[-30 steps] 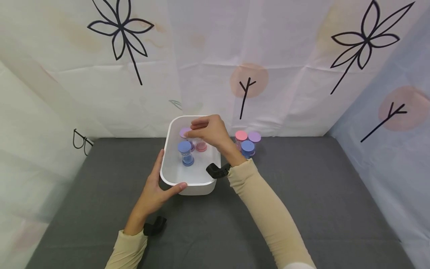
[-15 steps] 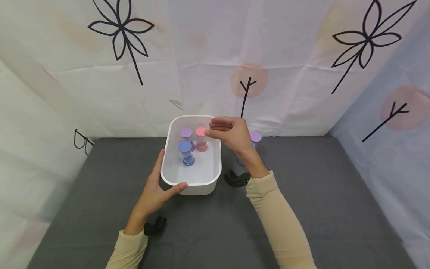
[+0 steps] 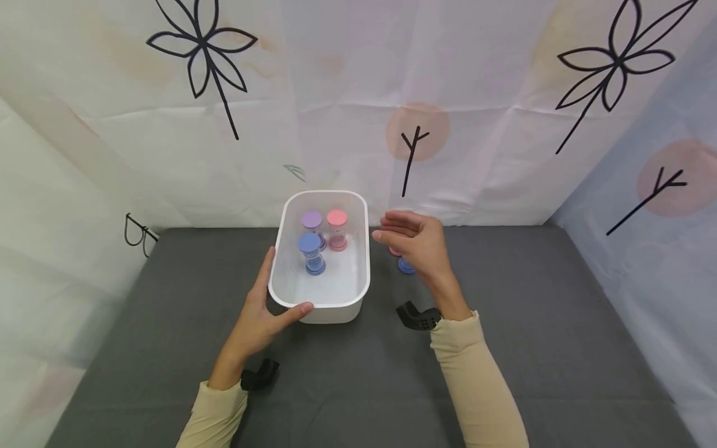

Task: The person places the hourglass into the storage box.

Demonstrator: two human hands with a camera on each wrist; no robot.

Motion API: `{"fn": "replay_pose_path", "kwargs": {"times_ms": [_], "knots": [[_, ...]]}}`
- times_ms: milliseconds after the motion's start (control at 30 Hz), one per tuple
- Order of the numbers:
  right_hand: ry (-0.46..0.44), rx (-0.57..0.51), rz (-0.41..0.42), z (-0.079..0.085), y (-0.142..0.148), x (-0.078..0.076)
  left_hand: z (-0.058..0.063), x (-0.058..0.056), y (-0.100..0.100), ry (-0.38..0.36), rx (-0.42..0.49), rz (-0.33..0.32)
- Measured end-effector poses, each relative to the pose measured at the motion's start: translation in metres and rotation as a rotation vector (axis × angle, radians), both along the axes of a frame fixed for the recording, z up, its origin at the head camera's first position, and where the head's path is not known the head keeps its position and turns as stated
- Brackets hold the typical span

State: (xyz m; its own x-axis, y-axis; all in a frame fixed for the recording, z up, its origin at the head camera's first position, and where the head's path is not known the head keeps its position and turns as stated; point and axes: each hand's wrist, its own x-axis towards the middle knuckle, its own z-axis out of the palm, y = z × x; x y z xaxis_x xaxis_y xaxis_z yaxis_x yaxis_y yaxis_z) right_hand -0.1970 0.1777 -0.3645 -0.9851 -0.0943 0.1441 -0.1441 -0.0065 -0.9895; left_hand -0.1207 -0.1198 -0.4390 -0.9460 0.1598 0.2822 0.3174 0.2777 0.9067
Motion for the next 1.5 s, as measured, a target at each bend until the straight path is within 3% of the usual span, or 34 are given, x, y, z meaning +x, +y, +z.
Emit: {"fn": "replay_pose_path", "kwargs": {"times_ms": [200,367,667,1000,1267,1500], "knots": [[0.009,-0.117,-0.039,-0.015,0.015,0.003,0.000,0.000,0.000,-0.007,-0.001,-0.002],[0.032,-0.128,-0.086,-0.024,0.026,0.007,0.001,0.000,0.000,-0.003,-0.003,-0.001],[0.117,-0.029,-0.205,-0.037,0.037,0.012,0.000,0.000,0.000,-0.010,0.007,-0.004],[0.262,0.179,-0.308,-0.045,0.042,0.013,-0.001,-0.001,0.000,-0.009,0.015,-0.009],[0.222,0.296,-0.373,-0.044,0.036,0.022,-0.001,0.000,-0.001,-0.004,0.018,-0.007],[0.183,0.311,-0.386,-0.074,0.046,0.009,-0.002,-0.001,-0.001,0.006,0.017,-0.015]]}}
